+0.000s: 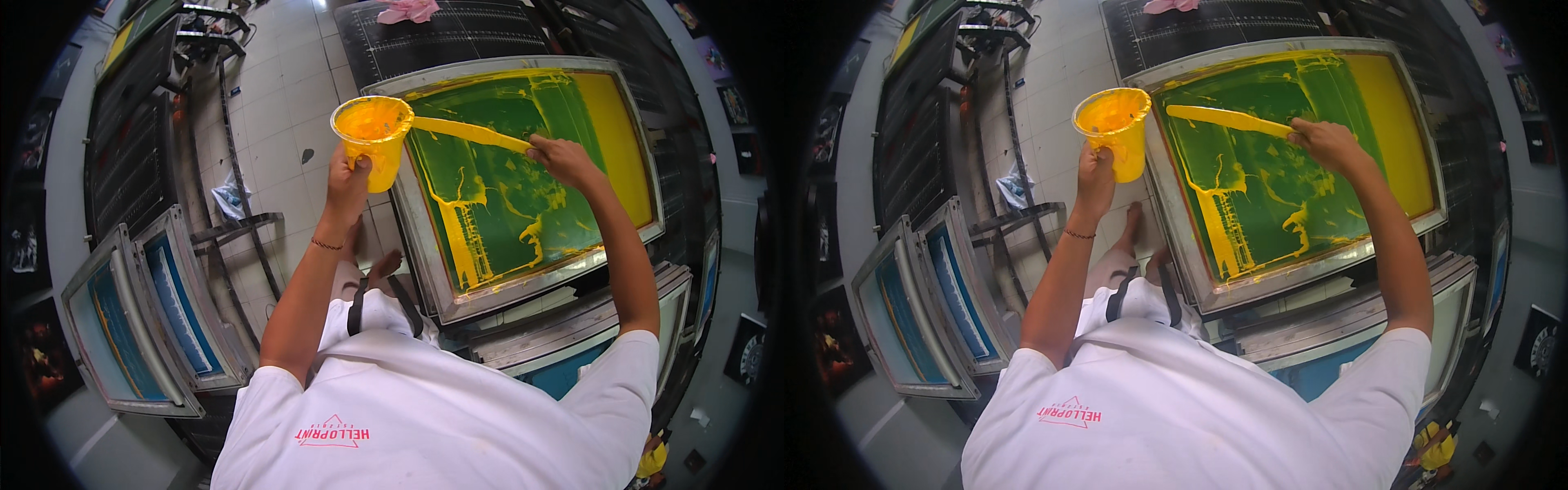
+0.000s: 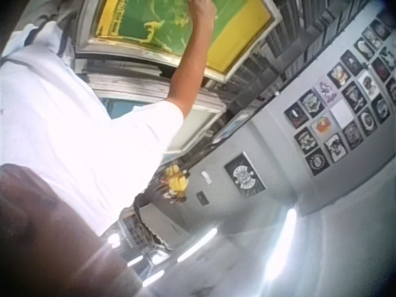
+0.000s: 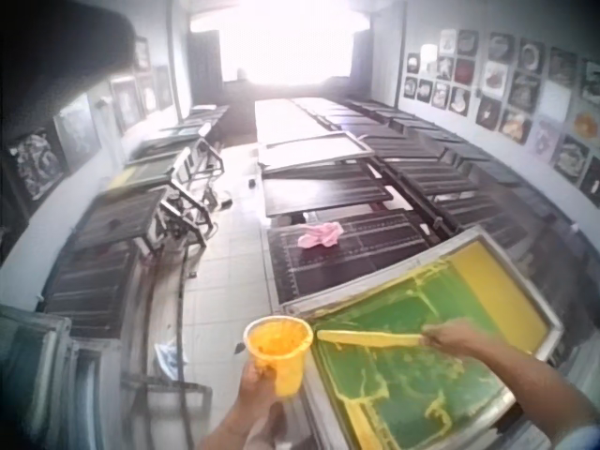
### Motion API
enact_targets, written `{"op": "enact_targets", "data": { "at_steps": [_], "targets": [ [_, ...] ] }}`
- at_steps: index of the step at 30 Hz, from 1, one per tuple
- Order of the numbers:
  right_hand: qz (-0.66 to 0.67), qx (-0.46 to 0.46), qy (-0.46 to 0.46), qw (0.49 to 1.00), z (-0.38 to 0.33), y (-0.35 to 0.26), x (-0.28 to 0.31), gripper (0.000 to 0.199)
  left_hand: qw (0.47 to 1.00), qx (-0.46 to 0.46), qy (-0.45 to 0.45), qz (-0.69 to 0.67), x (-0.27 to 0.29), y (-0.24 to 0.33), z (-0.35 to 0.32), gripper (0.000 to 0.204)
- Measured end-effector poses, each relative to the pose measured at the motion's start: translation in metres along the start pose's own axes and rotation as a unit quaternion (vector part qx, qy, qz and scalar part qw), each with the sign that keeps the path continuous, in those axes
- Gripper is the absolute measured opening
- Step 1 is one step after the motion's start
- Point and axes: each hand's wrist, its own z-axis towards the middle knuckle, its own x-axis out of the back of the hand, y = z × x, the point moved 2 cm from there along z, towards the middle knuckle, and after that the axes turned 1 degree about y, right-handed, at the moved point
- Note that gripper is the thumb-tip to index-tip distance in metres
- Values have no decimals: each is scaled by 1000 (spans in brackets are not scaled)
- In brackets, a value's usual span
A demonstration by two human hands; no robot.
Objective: The person handles a screen printing frame and a squeegee, then uses a small yellow tool to scrape yellow ink from a cup and spread it across the screen mesh.
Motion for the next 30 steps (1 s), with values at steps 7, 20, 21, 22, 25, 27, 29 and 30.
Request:
{"op": "enact_targets", "data": {
  "at_steps": [7, 20, 21, 22, 25, 27, 29, 30],
  "targets": [
    [-62, 46, -98, 992, -12, -4, -2, 28, 1000, -6, -4, 18, -5, -3, -5, 63],
    [-81, 61, -205, 973, -78, 2, -21, 25, 999, -16, 2, 51, -5, 4, -2, 66],
    [-85, 57, -212, 972, -83, 3, -20, 26, 998, -18, 2, 56, -4, 4, -2, 66],
    [-89, 53, -219, 970, -87, 3, -20, 26, 997, -18, 1, 75, -3, 4, -3, 67],
    [-81, 43, -245, 965, -97, 8, -18, 27, 994, -19, 1, 111, -3, 8, -4, 71],
    [-69, 38, -255, 964, -102, 11, -16, 27, 994, -24, 6, 107, -4, 9, -4, 70],
    [-43, 21, -275, 960, -106, 12, -12, 28, 996, -20, -2, 86, -3, 7, -5, 69],
    [-23, 7, -289, 957, -109, 13, -9, 29, 997, -19, -5, 76, -3, 6, -5, 69]
  ]
}}
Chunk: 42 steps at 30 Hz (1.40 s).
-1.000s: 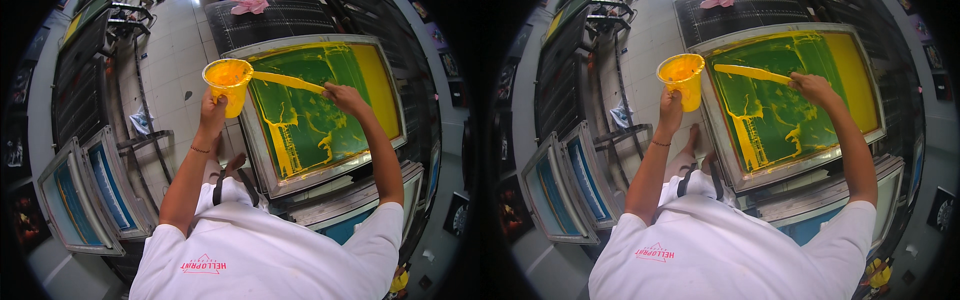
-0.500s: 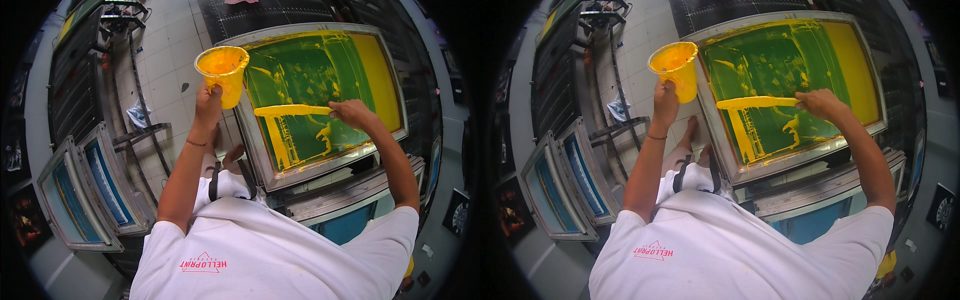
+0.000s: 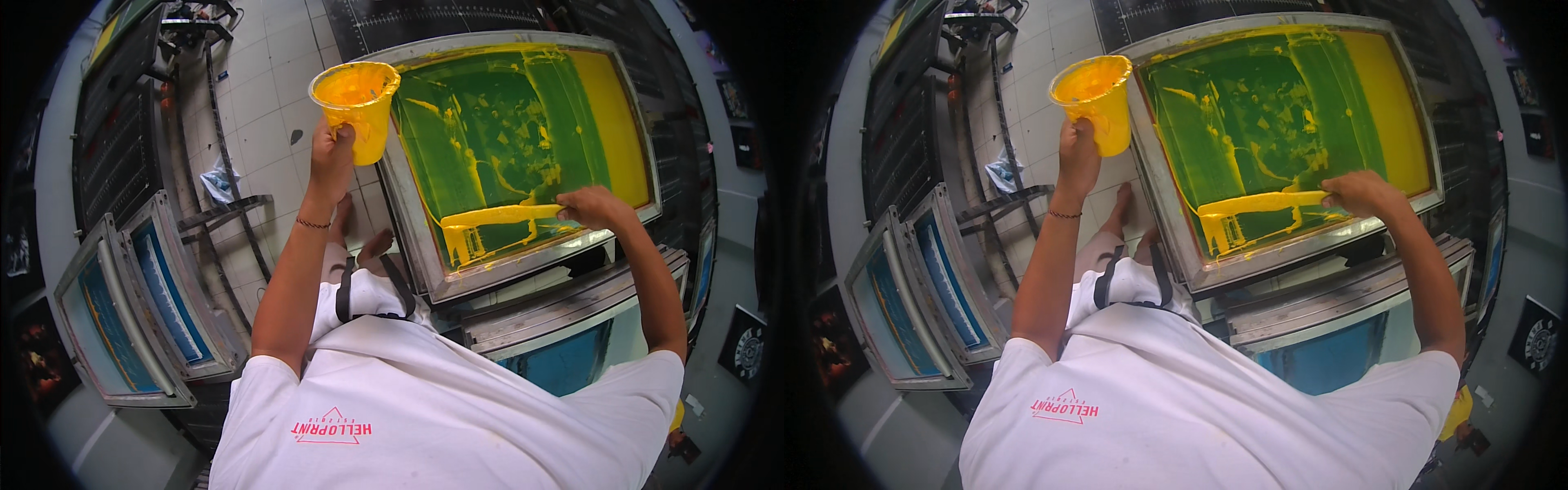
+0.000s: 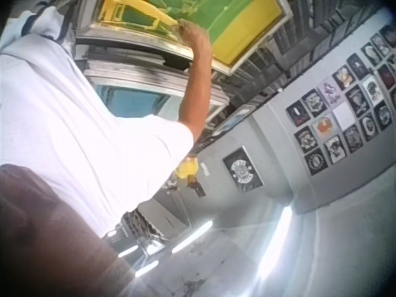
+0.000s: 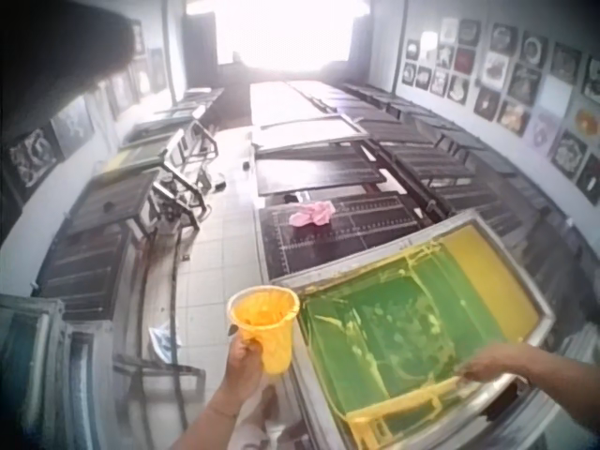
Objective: The person handles a screen printing frame and a squeegee, then uses a small yellow tool to scrape yellow ink from a cup and spread it across the screen mesh.
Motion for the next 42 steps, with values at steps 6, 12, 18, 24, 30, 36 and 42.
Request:
{"op": "enact_targets", "data": {
  "at_steps": [6, 12, 18, 24, 30, 36, 42],
  "targets": [
    [175, 48, -54, 982, -5, 41, -26, 35, 999, -3, -33, -37, -8, -2, 2, 65],
    [293, -41, -137, 945, -48, 58, -25, 36, 997, 8, -58, -58, -24, -8, 7, 60],
    [484, -39, -70, 871, -105, 69, -36, 33, 988, 8, -149, -37, -55, -12, 20, 47],
    [481, -73, 76, 870, -159, 54, -5, 35, 966, 12, -260, 1, -95, -22, 23, 39],
    [444, -14, 190, 876, -174, 33, 16, 35, 950, 6, -311, -10, -123, -18, 16, 34],
    [230, -105, 383, 889, -185, -28, 46, 28, 949, 10, -314, -28, -123, -8, 16, 37],
    [-36, -127, 532, 836, -188, -102, 54, 19, 950, 54, -271, -147, -117, -8, 18, 61]
  ]
}}
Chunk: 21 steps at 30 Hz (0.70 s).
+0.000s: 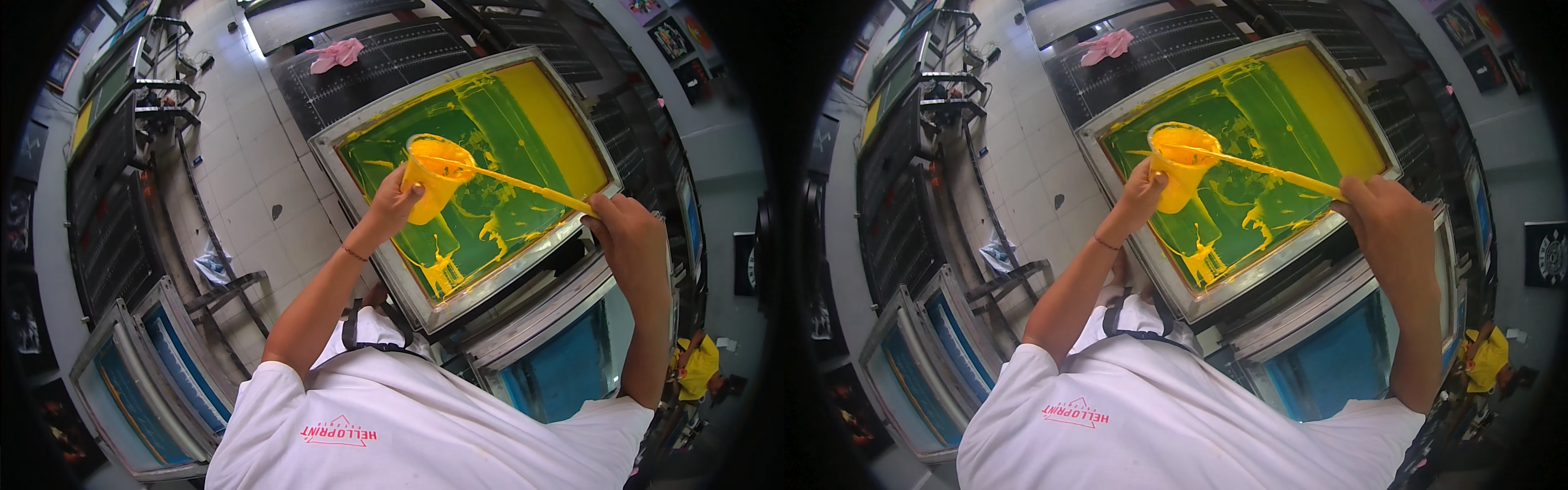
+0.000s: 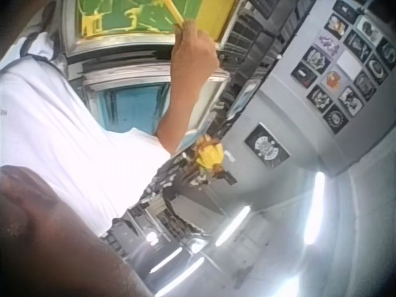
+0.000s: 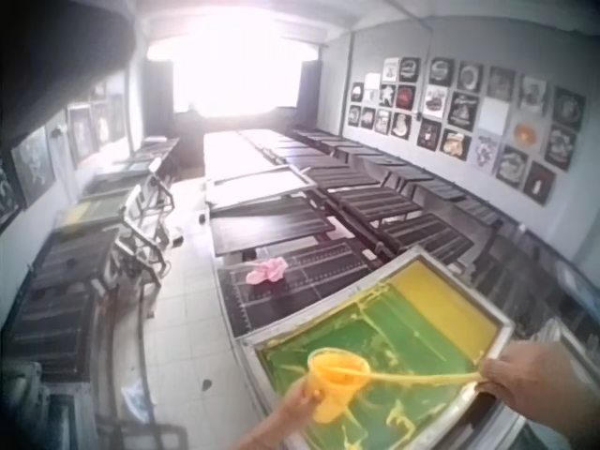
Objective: The person handles a screen printing frame and a squeegee, then uses a small yellow tool to scrape yellow ink from a cup and spread it across the screen mesh.
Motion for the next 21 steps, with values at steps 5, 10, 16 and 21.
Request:
{"op": "enact_targets", "data": {
  "at_steps": [5, 10, 16, 21],
  "targets": [
    [-80, 11, 46, 996, -19, 0, 6, 28, 994, 58, -2, -89, 8, -1, 0, 67],
    [-96, -23, 94, 991, -38, 10, 12, 26, 989, 82, -25, -121, 4, -5, 13, 68],
    [-84, -109, 94, 986, -54, 13, 20, 24, 987, 97, -71, -109, 1, -7, 50, 67],
    [-34, -216, 99, 971, -50, -4, 19, 23, 987, 53, -144, -36, -5, 0, 97, 69]
  ]
}}
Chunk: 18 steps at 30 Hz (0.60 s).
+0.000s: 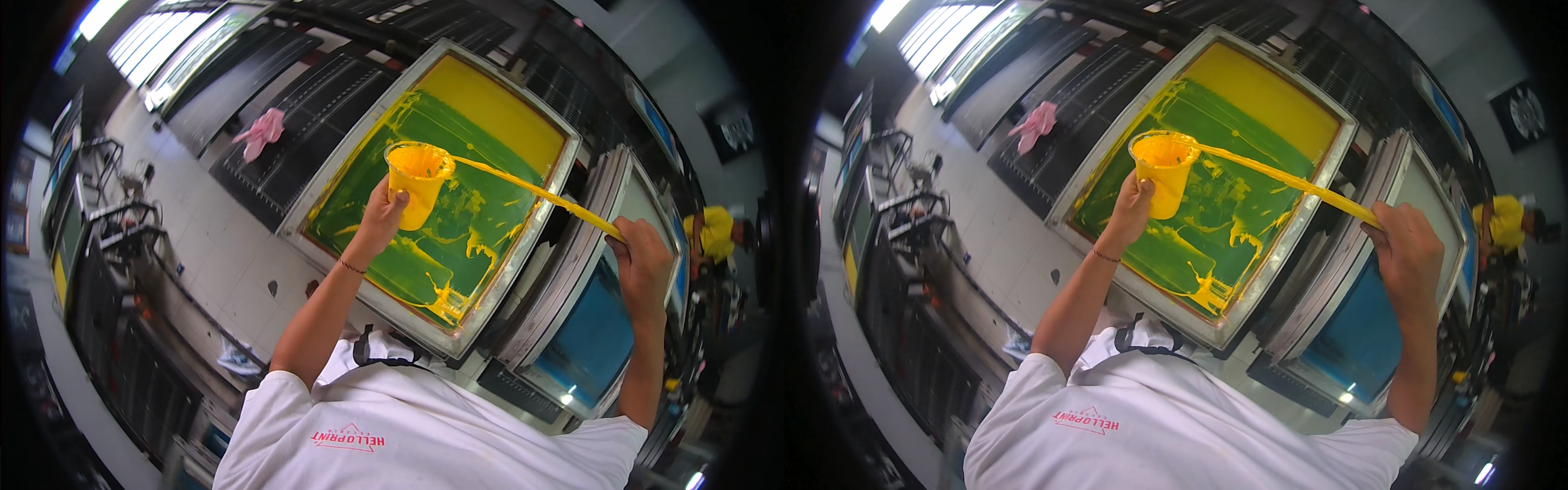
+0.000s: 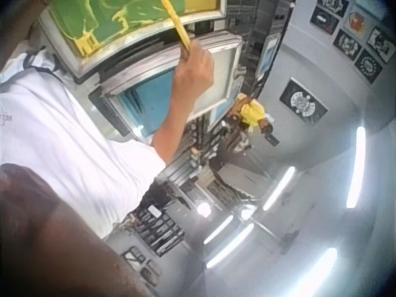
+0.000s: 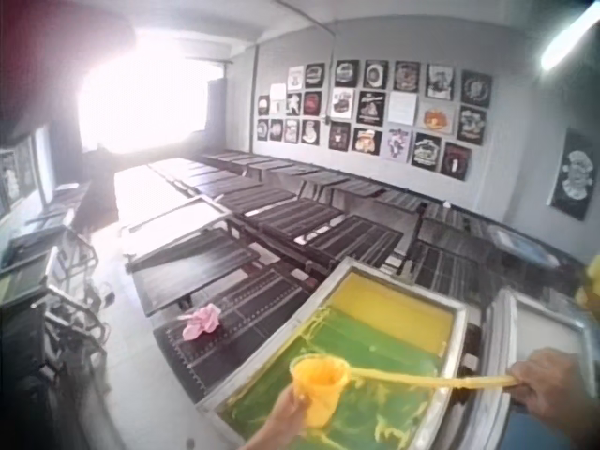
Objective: The person handles a screen printing frame and a squeegee, then uses a small yellow tool to scrape yellow ink from a cup and spread it across the screen mesh.
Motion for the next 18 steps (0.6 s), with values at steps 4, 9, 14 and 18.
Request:
{"op": "enact_targets", "data": {
  "at_steps": [4, 9, 14, 18],
  "targets": [
    [-2, -72, -1, 997, 7, -40, -16, 23, 995, 4, -99, 32, 18, 19, 35, 70],
    [-31, -172, 6, 985, 7, -115, -40, 23, 982, 71, -175, -3, 54, 39, 61, 68],
    [-30, -297, 39, 954, -12, -173, -51, 18, 970, 107, -218, -16, 83, 50, 83, 65],
    [155, -485, 33, 860, -18, -207, -66, 19, 951, 66, -300, 46, 79, 50, 96, 61]
  ]
}}
